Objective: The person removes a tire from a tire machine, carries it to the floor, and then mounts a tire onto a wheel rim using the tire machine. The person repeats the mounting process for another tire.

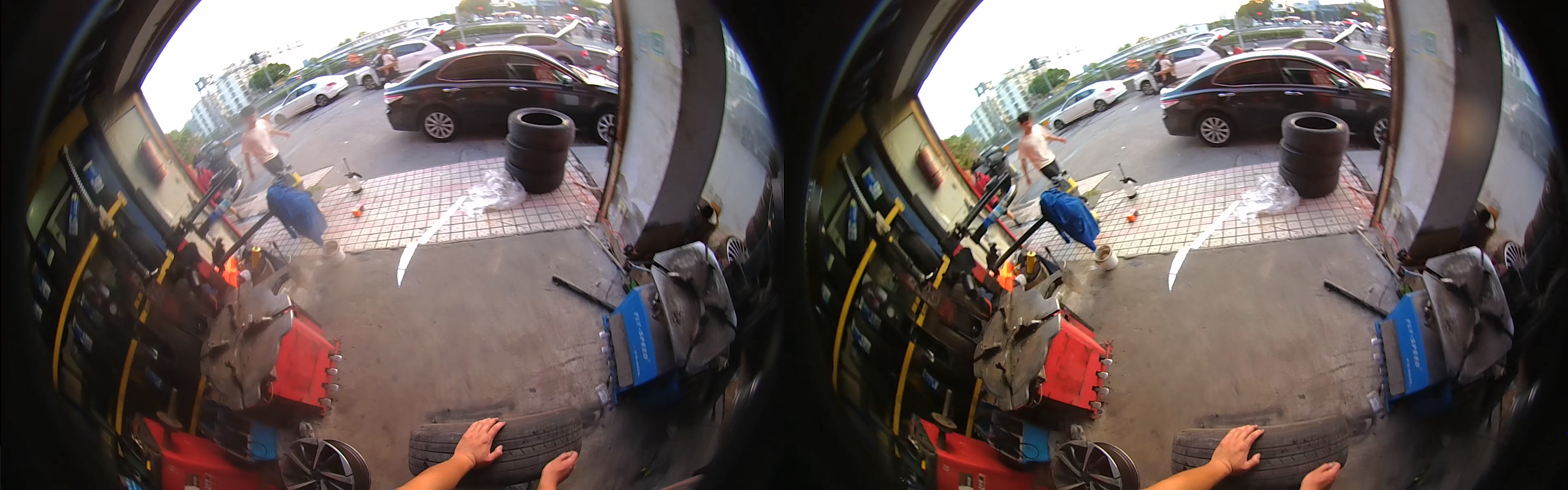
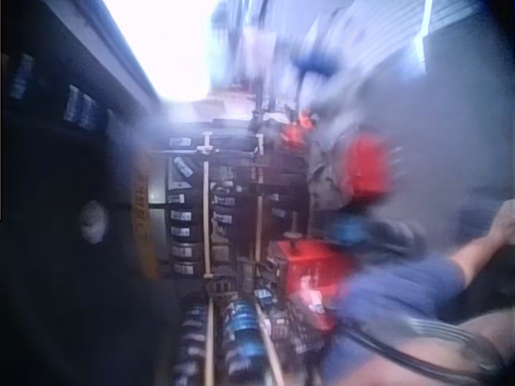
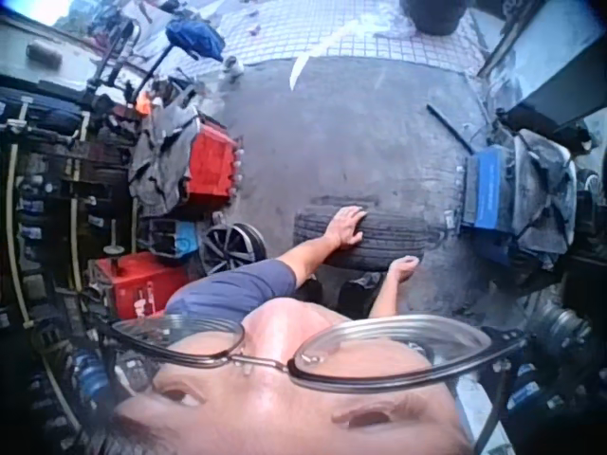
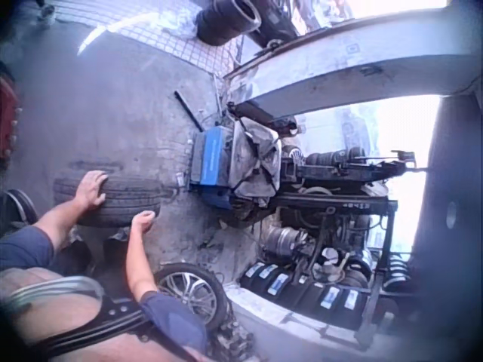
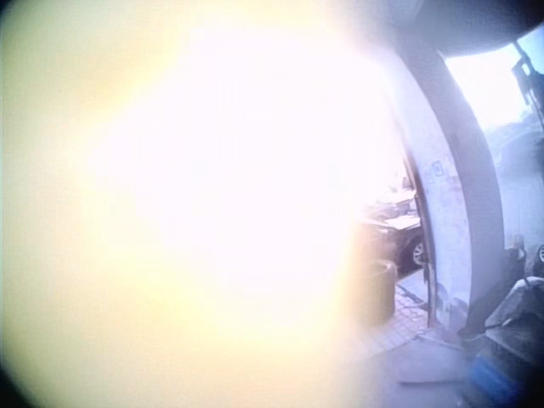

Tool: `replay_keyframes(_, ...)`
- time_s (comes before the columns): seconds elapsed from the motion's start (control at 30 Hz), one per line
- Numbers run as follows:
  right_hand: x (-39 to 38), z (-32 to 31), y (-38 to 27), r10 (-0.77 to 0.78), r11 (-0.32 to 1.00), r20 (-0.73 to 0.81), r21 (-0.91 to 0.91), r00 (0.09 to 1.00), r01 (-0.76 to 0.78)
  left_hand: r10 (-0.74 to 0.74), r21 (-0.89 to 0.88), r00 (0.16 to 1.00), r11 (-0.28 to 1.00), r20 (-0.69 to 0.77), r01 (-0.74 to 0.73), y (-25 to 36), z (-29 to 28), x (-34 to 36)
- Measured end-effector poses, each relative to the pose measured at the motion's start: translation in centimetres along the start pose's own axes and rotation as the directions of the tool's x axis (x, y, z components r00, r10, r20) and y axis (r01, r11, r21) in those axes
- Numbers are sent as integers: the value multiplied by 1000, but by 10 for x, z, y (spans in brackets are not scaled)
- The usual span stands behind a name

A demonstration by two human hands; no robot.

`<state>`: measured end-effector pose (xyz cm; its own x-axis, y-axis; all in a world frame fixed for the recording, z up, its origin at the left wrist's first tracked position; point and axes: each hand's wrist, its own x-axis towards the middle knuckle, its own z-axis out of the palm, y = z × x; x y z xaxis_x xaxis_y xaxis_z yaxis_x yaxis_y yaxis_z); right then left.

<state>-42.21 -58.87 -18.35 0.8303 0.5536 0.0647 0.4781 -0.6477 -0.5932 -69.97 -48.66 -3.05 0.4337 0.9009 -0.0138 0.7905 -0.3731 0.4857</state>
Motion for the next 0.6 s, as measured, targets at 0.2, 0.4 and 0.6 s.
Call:
replay_keyframes(0.2,-82,-7,-65,-58,995,-54,-88,997,53,-128,-96,990,988,-52,123,-70,-23,-70)
replay_keyframes(0.4,-159,-12,-139,-480,877,15,-32,877,480,-365,-254,882,921,-299,296,-131,-5,-190)
replay_keyframes(0.6,-231,-13,-208,-802,555,302,61,515,829,-712,-421,527,701,-464,576,-121,-3,-303)
